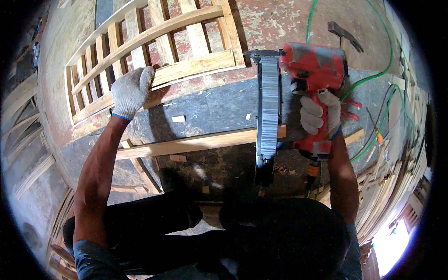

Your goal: The person assembles a wooden pallet by placing slats onto a frame and securing them with a pneumatic nail gun. They work on the floor, flipping the pallet to nail both sides, and finish by moving a tarp and coiling a hose.

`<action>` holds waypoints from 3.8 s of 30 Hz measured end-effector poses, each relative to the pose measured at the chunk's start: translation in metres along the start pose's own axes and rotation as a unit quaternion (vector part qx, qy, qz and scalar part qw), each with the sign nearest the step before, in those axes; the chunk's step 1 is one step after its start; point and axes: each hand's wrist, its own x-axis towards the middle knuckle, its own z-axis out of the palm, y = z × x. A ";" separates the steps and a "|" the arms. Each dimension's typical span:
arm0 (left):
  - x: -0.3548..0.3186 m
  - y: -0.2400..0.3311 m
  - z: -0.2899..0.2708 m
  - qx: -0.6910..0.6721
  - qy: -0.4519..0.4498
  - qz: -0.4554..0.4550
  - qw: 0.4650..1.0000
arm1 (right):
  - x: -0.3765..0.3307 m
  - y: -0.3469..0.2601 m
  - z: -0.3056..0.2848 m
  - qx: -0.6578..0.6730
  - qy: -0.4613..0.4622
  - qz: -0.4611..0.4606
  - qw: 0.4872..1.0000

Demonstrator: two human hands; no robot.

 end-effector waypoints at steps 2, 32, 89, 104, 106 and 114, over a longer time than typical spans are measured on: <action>0.001 0.000 0.000 0.010 -0.005 0.002 1.000 | 0.002 -0.003 -0.002 -0.007 -0.036 0.016 0.999; -0.007 0.006 -0.009 0.011 0.023 0.032 0.999 | -0.029 0.148 0.021 0.058 0.059 -0.169 0.982; -0.020 0.019 -0.013 0.035 0.032 0.205 0.978 | -0.005 0.203 0.025 0.098 -0.033 -0.157 0.982; -0.020 0.020 -0.022 0.048 0.040 0.207 0.976 | -0.020 0.180 0.007 0.178 0.036 -0.233 0.956; -0.020 0.023 -0.020 0.041 0.056 0.216 0.974 | -0.035 0.172 -0.009 0.146 0.037 -0.244 0.958; -0.022 0.024 -0.031 0.015 0.024 0.222 0.975 | -0.075 0.164 0.007 -0.253 0.412 -0.161 0.860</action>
